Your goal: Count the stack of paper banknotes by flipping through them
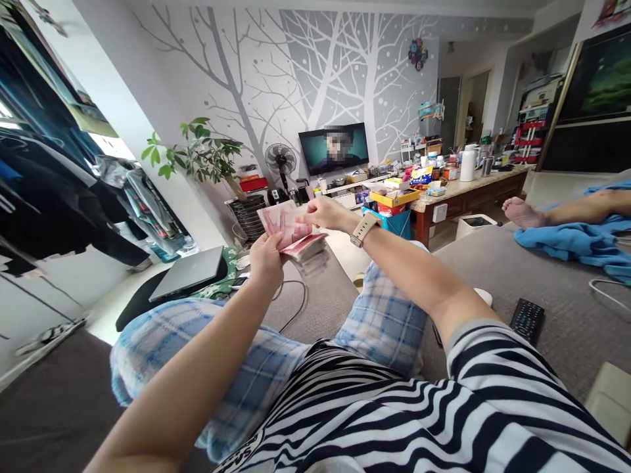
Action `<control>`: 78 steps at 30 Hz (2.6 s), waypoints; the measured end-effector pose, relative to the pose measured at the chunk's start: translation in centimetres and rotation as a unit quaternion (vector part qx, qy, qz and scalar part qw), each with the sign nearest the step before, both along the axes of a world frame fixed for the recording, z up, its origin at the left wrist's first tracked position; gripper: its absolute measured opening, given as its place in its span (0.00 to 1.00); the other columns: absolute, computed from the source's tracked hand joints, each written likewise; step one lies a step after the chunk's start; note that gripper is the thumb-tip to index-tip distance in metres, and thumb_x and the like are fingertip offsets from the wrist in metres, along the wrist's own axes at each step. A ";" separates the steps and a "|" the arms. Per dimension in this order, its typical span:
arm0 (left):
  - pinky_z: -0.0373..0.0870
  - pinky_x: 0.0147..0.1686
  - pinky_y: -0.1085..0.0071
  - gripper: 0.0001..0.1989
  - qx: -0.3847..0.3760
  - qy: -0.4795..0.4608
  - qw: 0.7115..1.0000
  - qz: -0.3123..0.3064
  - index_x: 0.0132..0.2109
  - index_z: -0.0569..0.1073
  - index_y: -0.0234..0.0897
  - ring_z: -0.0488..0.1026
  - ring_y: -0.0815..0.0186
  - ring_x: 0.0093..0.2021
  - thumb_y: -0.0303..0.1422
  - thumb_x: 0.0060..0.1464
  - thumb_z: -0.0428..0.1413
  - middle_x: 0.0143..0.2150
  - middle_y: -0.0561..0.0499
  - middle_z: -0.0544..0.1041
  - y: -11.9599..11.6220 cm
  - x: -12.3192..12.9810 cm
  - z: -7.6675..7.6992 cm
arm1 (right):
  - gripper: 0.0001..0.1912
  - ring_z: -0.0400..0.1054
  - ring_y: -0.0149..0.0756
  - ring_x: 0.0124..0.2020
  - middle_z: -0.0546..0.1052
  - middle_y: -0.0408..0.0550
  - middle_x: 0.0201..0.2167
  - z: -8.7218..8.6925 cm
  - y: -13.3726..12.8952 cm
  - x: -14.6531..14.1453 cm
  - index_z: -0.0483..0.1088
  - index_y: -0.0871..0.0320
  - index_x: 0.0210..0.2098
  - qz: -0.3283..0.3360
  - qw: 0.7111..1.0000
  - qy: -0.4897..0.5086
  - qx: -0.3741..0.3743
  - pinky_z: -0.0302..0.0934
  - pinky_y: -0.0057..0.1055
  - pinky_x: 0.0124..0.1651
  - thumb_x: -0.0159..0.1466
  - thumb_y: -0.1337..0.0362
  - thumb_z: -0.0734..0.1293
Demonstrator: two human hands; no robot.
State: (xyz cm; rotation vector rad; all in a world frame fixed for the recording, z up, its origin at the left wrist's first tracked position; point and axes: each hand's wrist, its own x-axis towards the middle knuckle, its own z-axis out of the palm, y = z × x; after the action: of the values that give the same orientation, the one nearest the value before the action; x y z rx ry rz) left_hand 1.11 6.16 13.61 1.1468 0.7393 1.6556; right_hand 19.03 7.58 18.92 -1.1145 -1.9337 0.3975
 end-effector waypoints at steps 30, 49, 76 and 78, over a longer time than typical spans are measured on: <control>0.65 0.25 0.74 0.12 -0.106 -0.104 0.989 -0.001 0.30 0.71 0.36 0.71 0.68 0.27 0.39 0.41 0.61 0.28 0.53 0.74 -0.5 1.6 -7.3 | 0.09 0.55 0.24 0.19 0.71 0.40 0.18 -5.6 2.4 1.4 0.71 0.62 0.24 0.021 0.994 0.017 -0.107 0.48 0.25 0.24 0.60 0.67 0.68; 0.69 0.30 0.70 0.08 -0.104 -0.086 0.990 -0.031 0.32 0.76 0.36 0.75 0.63 0.31 0.34 0.42 0.61 0.29 0.49 0.78 -0.6 2.0 -7.6 | 0.19 0.56 0.26 0.18 0.70 0.42 0.17 -5.0 1.5 1.2 0.68 0.61 0.22 0.003 0.986 0.095 -0.139 0.51 0.26 0.25 0.66 0.57 0.65; 0.60 0.23 0.75 0.10 -0.102 -0.076 0.992 -0.005 0.28 0.69 0.37 0.65 0.71 0.23 0.37 0.45 0.61 0.24 0.57 0.69 -0.5 2.1 -8.0 | 0.08 0.57 0.26 0.20 0.76 0.43 0.23 -5.0 1.6 1.7 0.75 0.62 0.28 -0.052 0.994 -0.046 -0.079 0.49 0.27 0.25 0.61 0.67 0.66; 0.60 0.23 0.75 0.10 -0.103 -0.079 0.992 0.006 0.27 0.68 0.37 0.65 0.71 0.23 0.38 0.46 0.60 0.24 0.57 0.68 -0.6 2.0 -8.0 | 0.07 0.57 0.26 0.20 0.76 0.43 0.22 -5.0 1.6 1.7 0.75 0.62 0.28 -0.048 0.995 -0.040 -0.082 0.49 0.27 0.26 0.61 0.67 0.66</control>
State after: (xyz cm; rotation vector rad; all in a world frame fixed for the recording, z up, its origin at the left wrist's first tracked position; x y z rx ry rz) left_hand 3.14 5.59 5.62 0.8571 0.7961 1.6175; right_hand 20.70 9.21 13.96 -1.3430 -1.9355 0.4714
